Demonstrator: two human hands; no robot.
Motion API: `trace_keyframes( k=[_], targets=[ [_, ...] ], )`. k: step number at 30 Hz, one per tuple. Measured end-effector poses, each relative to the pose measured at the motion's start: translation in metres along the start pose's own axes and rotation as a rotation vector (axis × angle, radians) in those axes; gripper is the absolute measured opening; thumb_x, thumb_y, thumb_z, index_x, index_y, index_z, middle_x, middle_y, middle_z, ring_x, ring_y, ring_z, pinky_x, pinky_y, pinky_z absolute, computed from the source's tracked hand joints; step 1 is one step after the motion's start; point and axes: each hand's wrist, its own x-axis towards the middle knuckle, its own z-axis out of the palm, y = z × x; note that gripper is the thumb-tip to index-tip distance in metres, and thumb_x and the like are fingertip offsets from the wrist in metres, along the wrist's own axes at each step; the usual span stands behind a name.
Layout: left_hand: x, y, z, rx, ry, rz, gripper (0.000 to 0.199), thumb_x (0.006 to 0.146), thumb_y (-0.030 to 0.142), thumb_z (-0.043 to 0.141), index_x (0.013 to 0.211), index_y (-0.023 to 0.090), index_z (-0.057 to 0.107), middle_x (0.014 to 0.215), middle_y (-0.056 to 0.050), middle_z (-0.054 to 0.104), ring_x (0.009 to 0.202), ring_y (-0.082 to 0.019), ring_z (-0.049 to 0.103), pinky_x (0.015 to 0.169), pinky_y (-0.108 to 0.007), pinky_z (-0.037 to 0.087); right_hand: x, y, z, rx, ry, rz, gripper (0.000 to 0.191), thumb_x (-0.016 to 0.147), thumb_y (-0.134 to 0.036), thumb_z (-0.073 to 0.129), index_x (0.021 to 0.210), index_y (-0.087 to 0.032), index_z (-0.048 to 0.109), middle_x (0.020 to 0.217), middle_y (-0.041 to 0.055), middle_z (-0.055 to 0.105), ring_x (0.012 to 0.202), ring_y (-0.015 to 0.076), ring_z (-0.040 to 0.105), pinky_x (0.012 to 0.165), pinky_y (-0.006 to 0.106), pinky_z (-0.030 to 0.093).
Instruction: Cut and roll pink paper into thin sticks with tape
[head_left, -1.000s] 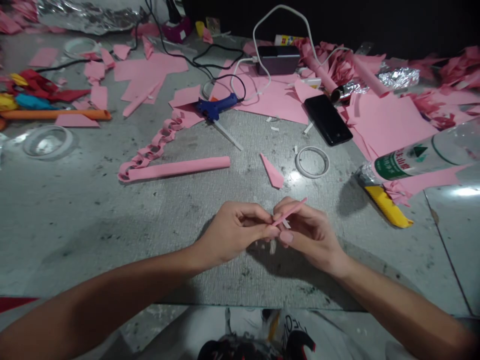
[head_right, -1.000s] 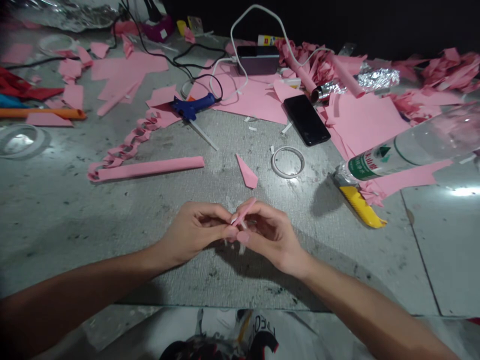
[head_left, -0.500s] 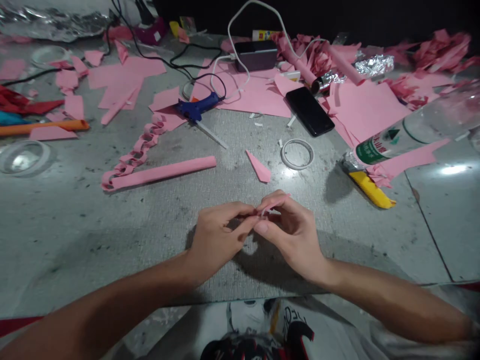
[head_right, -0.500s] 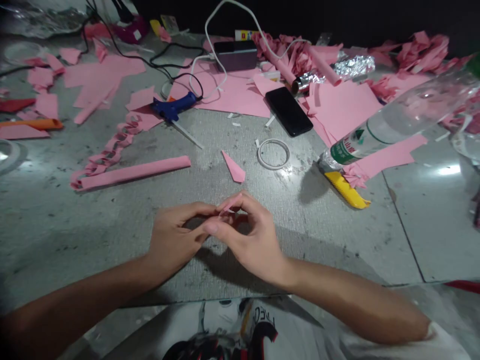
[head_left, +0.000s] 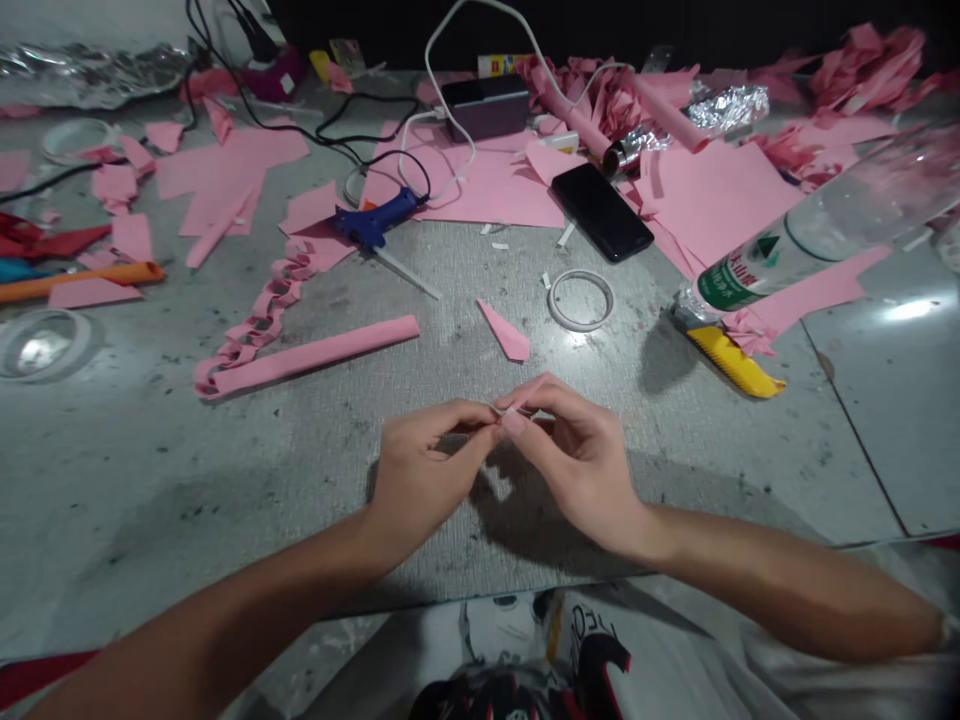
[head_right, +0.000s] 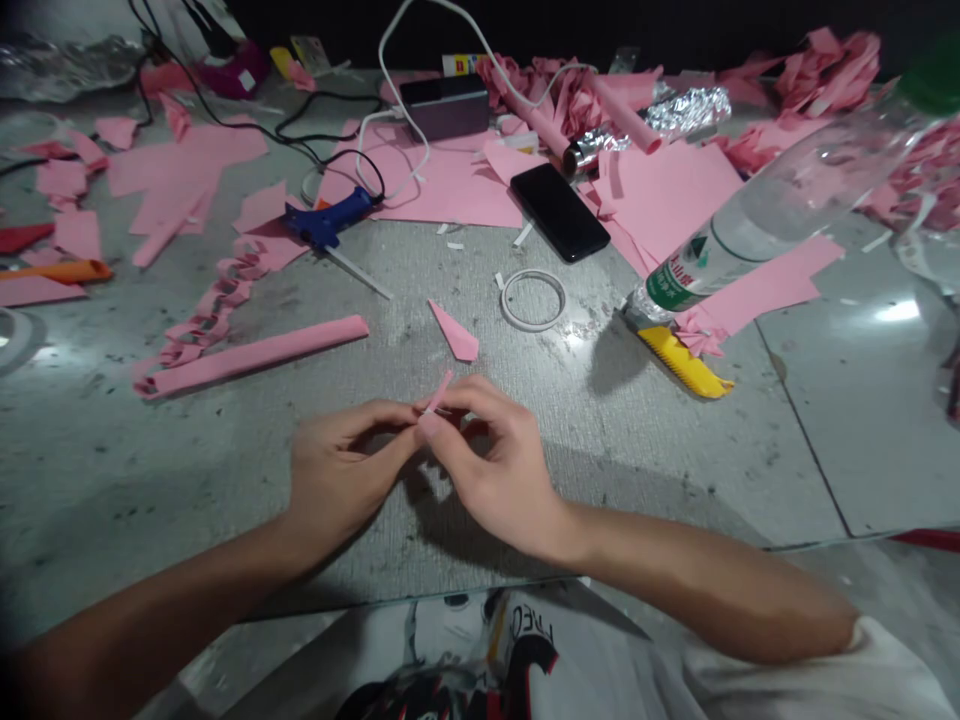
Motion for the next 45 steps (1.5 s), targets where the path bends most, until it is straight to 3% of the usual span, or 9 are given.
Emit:
trace_keyframes(
  k=[9,16,20,26,30,36,41,45],
  targets=[
    [0.002,-0.002,-0.002,-0.217,-0.073,-0.187,0.012,0.091,0.027,0.084,0.08,0.022,0.082,0.077,0.0,0.081,0.069,-0.014,0.074,0.065,-0.023,0.059,0.002,0.003,-0.005,-0.017,-0.016,0.0,0.007,0.1,-0.028,0.079,0.105,-0.028,0.084,0.103,0.0042,0.078,0.094,0.0196,0.071,0.079,0.036,0.057],
    [0.009,-0.004,-0.006,-0.36,-0.111,-0.327,0.016,0.081,0.031,0.094,0.077,0.02,0.082,0.071,-0.002,0.079,0.065,-0.015,0.071,0.06,-0.022,0.057,0.014,-0.004,-0.017,0.012,-0.081,0.007,0.005,0.097,-0.025,0.083,0.1,-0.027,0.087,0.093,0.0019,0.078,0.079,0.0153,0.069,0.07,0.032,0.057],
    [0.009,-0.003,-0.006,-0.406,-0.15,-0.333,0.016,0.082,0.031,0.093,0.076,0.02,0.082,0.069,-0.003,0.078,0.063,-0.014,0.07,0.06,-0.022,0.056,0.016,-0.005,-0.02,0.044,-0.098,0.02,0.008,0.098,-0.03,0.082,0.094,-0.026,0.087,0.088,0.0026,0.078,0.076,0.0151,0.067,0.063,0.029,0.055],
    [0.008,-0.002,-0.005,-0.502,-0.179,-0.355,0.019,0.081,0.033,0.095,0.075,0.02,0.082,0.069,-0.003,0.079,0.062,-0.015,0.072,0.061,-0.024,0.059,0.018,-0.003,-0.02,0.229,-0.168,0.151,0.014,0.094,-0.038,0.087,0.095,-0.024,0.086,0.086,0.0009,0.076,0.062,0.0101,0.063,0.054,0.025,0.052],
    [0.009,-0.003,-0.005,-0.491,-0.171,-0.348,0.019,0.08,0.032,0.096,0.075,0.021,0.082,0.068,-0.002,0.079,0.062,-0.014,0.071,0.062,-0.023,0.058,0.017,-0.002,-0.021,0.276,-0.225,0.126,0.011,0.095,-0.034,0.085,0.103,-0.026,0.085,0.09,0.0015,0.076,0.073,0.0135,0.072,0.062,0.027,0.057],
    [0.006,-0.01,-0.006,-0.496,-0.116,-0.302,0.017,0.08,0.032,0.097,0.076,0.023,0.083,0.071,-0.001,0.079,0.065,-0.016,0.072,0.065,-0.026,0.059,0.017,0.01,-0.027,0.179,-0.214,0.162,0.026,0.09,-0.037,0.09,0.112,-0.026,0.082,0.108,0.0047,0.074,0.093,0.0179,0.071,0.078,0.032,0.062],
    [0.006,-0.013,-0.005,-0.604,-0.073,-0.243,0.008,0.082,0.027,0.096,0.082,0.029,0.088,0.091,-0.001,0.079,0.087,-0.015,0.073,0.083,-0.028,0.06,0.021,0.017,-0.028,0.187,-0.286,0.227,0.018,0.095,-0.037,0.084,0.104,-0.022,0.08,0.101,0.0045,0.079,0.089,0.0167,0.073,0.08,0.032,0.062],
    [0.009,-0.011,-0.002,-0.695,-0.016,-0.316,0.015,0.076,0.023,0.099,0.075,0.028,0.085,0.092,0.001,0.067,0.082,-0.01,0.064,0.074,-0.021,0.056,0.017,0.016,-0.018,0.108,-0.335,0.243,0.026,0.086,-0.039,0.093,0.102,-0.021,0.082,0.093,0.0034,0.082,0.079,0.0167,0.075,0.074,0.032,0.061]
  ],
)
